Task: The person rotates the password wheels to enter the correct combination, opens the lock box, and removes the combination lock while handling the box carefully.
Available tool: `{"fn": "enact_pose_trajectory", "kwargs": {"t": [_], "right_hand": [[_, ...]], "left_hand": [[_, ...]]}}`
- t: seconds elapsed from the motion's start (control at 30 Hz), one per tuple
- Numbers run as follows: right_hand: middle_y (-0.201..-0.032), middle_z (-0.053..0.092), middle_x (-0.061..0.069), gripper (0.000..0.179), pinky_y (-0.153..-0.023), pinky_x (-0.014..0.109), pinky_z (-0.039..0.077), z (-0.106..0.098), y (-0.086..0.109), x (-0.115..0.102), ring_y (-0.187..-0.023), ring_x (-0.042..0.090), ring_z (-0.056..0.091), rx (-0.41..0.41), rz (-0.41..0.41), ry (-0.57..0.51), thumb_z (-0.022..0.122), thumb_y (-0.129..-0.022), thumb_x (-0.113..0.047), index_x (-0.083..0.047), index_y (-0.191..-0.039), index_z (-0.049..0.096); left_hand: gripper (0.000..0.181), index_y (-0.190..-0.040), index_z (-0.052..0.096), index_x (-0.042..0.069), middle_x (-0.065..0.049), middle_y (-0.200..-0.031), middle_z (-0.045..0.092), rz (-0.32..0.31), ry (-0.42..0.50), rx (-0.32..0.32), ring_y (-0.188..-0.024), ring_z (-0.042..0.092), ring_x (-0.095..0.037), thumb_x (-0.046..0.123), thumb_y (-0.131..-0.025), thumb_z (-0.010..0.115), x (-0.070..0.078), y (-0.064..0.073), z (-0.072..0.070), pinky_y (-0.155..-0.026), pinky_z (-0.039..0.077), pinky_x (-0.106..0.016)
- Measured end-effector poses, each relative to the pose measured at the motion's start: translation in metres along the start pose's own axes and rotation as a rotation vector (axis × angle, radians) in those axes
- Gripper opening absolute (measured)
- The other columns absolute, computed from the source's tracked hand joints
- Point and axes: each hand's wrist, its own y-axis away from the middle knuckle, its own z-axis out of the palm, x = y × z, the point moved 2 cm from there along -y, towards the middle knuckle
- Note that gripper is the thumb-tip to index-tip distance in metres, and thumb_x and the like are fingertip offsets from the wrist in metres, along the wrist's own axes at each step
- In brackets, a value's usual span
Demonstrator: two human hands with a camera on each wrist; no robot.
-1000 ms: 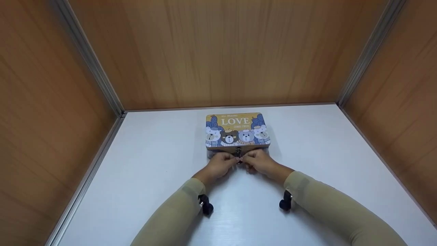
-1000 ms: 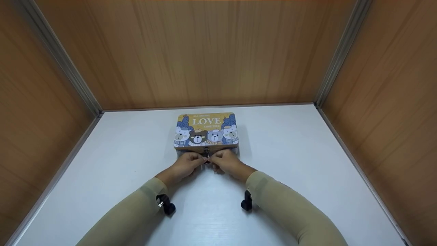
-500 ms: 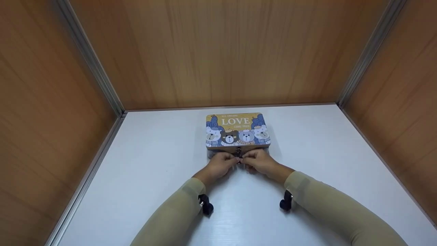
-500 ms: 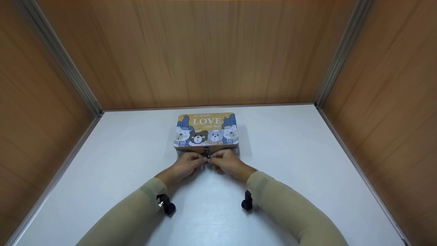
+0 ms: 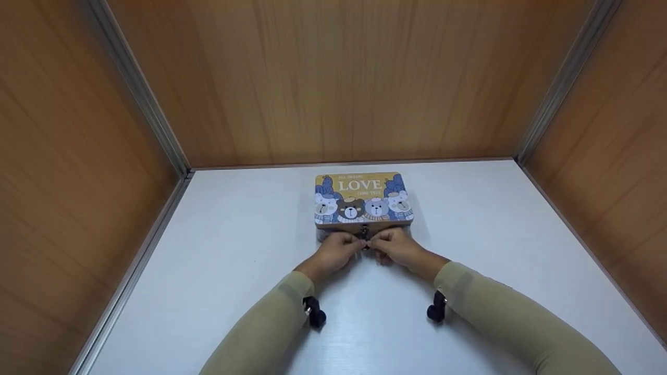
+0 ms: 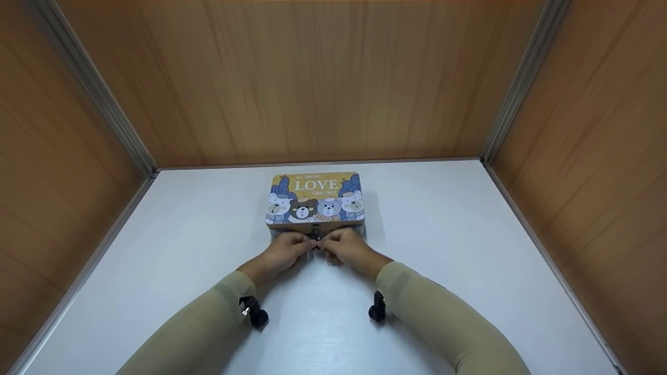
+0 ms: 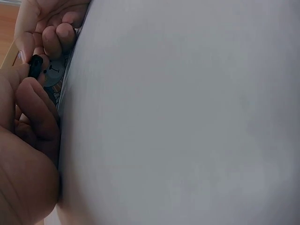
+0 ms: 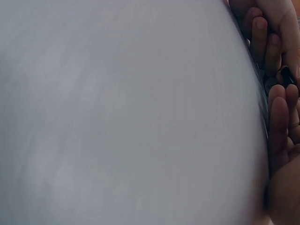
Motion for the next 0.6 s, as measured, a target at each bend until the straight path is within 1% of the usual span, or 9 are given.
{"fn": "enact_pose_trajectory", "kwargs": {"t": [0.1,0.17,0.23,0.33,0.47,0.6], "right_hand": [[-0.073,0.071,-0.002,0.021,-0.058,0.023,0.055,-0.0006,0.0004,-0.0001,-0.064,0.011,0.067,-0.003,0.002,-0.016,0.074,-0.104,-0.019,0.000,-0.104,0.083],[-0.076,0.073,-0.002,0.019,-0.058,0.024,0.056,-0.0006,0.0005,-0.0001,-0.065,0.011,0.068,0.001,0.009,-0.026,0.075,-0.103,-0.018,-0.001,-0.108,0.082],[-0.077,0.073,-0.001,0.021,-0.059,0.024,0.057,-0.0003,0.0002,0.0004,-0.065,0.011,0.068,0.006,0.013,-0.031,0.075,-0.102,-0.016,0.001,-0.113,0.081],[-0.077,0.073,-0.001,0.022,-0.059,0.024,0.058,0.0006,0.0005,-0.0001,-0.066,0.010,0.068,0.018,0.025,-0.030,0.076,-0.100,-0.013,0.002,-0.115,0.080],[-0.077,0.072,-0.002,0.020,-0.059,0.023,0.057,0.0014,0.0014,-0.0012,-0.066,0.010,0.067,0.017,0.019,-0.012,0.076,-0.101,-0.012,0.003,-0.114,0.080],[-0.074,0.070,-0.002,0.021,-0.059,0.023,0.056,0.0010,0.0019,-0.0012,-0.065,0.010,0.065,0.011,-0.006,0.018,0.074,-0.103,-0.014,0.004,-0.111,0.081]], "left_hand": [[0.029,-0.104,0.081,0.005,0.002,-0.083,0.064,0.011,-0.002,0.007,-0.071,0.055,-0.010,0.032,-0.112,0.073,0.0002,0.0001,0.0008,-0.062,0.045,-0.024],[0.029,-0.104,0.081,0.005,0.004,-0.079,0.062,0.007,0.005,0.007,-0.067,0.053,-0.010,0.032,-0.112,0.073,-0.0003,0.0002,0.0016,-0.059,0.043,-0.024],[0.029,-0.104,0.081,0.005,0.006,-0.074,0.059,0.001,0.008,0.005,-0.062,0.050,-0.009,0.032,-0.112,0.073,-0.0007,0.0005,0.0021,-0.055,0.040,-0.023],[0.030,-0.104,0.080,0.005,0.007,-0.068,0.055,-0.005,0.010,0.003,-0.057,0.046,-0.008,0.033,-0.112,0.072,-0.0007,0.0009,0.0023,-0.051,0.037,-0.023],[0.030,-0.103,0.080,0.005,0.006,-0.071,0.057,0.000,0.005,0.001,-0.060,0.049,-0.008,0.033,-0.112,0.073,-0.0005,0.0011,0.0018,-0.053,0.039,-0.023],[0.029,-0.104,0.080,0.005,0.004,-0.075,0.060,0.005,-0.003,0.002,-0.063,0.051,-0.009,0.032,-0.112,0.072,0.0004,0.0010,0.0011,-0.056,0.041,-0.024]]}}
